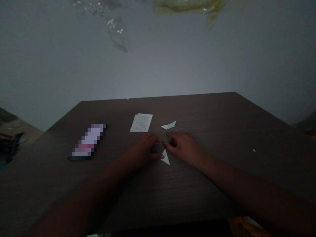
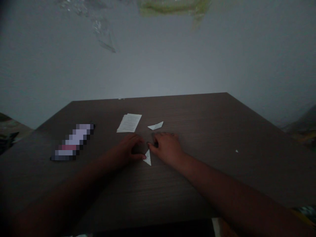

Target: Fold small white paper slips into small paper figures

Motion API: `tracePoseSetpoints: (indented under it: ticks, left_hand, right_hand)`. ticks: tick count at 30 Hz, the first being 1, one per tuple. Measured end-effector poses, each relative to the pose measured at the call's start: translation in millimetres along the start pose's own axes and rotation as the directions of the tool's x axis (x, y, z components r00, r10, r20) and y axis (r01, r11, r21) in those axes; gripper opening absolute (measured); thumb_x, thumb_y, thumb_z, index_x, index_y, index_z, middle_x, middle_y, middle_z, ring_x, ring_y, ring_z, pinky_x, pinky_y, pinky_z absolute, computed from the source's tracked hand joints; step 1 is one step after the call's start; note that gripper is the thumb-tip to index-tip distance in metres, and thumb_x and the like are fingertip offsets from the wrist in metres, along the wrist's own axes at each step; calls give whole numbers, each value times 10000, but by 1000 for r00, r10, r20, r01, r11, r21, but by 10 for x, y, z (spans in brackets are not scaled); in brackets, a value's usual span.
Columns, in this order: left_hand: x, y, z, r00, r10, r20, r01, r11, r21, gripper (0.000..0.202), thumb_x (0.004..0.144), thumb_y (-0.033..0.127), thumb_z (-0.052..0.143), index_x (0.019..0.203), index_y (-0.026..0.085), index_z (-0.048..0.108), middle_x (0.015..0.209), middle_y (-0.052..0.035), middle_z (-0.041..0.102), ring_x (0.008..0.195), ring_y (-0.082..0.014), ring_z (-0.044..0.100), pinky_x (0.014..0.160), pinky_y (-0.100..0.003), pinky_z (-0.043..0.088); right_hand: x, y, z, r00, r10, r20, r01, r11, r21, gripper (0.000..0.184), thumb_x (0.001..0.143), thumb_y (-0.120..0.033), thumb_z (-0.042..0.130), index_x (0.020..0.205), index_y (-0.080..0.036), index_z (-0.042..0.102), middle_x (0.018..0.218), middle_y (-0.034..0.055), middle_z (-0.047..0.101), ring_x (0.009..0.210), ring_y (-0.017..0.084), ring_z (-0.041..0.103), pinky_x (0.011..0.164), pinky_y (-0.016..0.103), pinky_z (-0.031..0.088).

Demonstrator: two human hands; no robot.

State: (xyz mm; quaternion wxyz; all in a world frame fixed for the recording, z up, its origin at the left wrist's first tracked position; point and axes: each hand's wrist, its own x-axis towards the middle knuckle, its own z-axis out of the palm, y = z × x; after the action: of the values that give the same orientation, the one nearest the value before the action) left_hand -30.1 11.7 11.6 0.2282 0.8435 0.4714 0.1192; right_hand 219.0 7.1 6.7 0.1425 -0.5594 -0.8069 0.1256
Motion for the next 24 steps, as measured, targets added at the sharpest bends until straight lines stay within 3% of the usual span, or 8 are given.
tracePoseSetpoints:
  ticks: [4,8,15,24]
  left_hand:
    - [3,41,-27,998,44,43,-44,999,11,354,976,370,964,1239,225,776,1270,-97,782,1199,-341,749,1100,-472,612]
    - [4,60,-32,999,30,37,-30,1000,5,327,962,358,988,1172,214,782,1255,-97,784,1217,-351,750,1080,-460,598]
    - [-7,99,-31,999,-6,40,5,1000,24,321,959,298,976,1203,208,789,1273,-96,793,1224,-344,746,1106,-498,598]
    - [-27,142,-66,997,36,68,-38,999,28,221,989,274,937,1137,213,785,1246,-93,805,1195,-338,760,1071,-480,608]
  right_hand:
    - [-40,115,-74,992,-109,62,102,989,106,149,1127,-362,779,1066,-227,785,1025,63,811,950,250,733,873,381,474]
    - [-93,139,-143,965,-235,116,226,970,85,236,1023,-366,915,1169,-225,796,1170,96,829,1145,317,758,1022,447,491]
    - [-186,19,-198,952,-242,186,235,970,57,434,917,-438,986,1240,-210,807,1327,159,826,1296,411,752,1128,550,524]
    - [-229,1,-218,933,-288,214,279,958,71,562,867,-536,1049,1273,-221,819,1367,162,799,1300,418,739,1184,594,517]
